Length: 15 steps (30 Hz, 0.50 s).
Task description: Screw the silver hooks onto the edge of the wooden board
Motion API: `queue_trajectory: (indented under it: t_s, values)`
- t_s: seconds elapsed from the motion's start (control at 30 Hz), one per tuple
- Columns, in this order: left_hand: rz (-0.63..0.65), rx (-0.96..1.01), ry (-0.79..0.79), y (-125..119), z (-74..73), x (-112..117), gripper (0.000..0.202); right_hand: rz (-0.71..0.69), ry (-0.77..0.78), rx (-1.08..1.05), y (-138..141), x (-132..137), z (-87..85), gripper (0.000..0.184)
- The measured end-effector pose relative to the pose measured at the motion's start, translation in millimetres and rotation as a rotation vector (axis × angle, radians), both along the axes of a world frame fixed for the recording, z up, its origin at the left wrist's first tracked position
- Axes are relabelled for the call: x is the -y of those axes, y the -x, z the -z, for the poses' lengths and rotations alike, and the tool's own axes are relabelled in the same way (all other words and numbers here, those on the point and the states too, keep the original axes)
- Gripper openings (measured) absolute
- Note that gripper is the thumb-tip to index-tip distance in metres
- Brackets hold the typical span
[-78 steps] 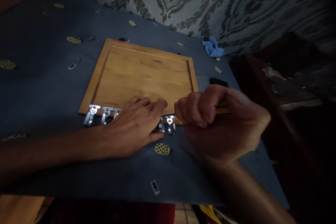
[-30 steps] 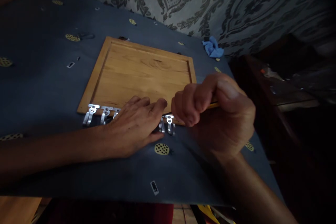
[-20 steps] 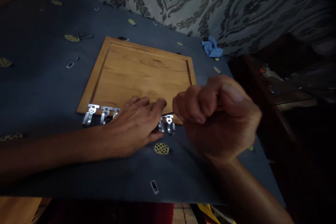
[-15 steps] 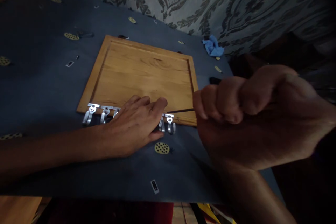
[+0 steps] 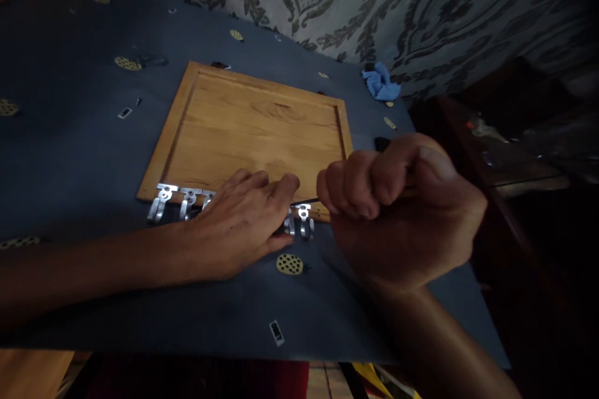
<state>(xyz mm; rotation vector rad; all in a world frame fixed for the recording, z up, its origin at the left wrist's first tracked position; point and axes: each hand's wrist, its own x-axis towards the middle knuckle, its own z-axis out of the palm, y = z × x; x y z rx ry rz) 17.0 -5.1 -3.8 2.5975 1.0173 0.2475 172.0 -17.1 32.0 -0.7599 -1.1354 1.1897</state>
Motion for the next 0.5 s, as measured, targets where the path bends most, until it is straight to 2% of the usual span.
queue_trajectory:
  t_s: [0.23, 0.4, 0.5]
  values:
    - [0.012, 0.014, 0.001, 0, 2.8, -1, 0.039, -0.071, -0.029, -0.042, 5, 3, 1.0, 0.033]
    - [0.008, 0.001, -0.004, 0, 1.2, 0, 0.041, 0.080, 0.040, 0.003, 6, 0, -6.7, 0.019]
    - [0.004, 0.004, 0.001, 0, 1.0, -1, 0.043, 0.112, 0.030, -0.017, 6, -1, -9.0, 0.015]
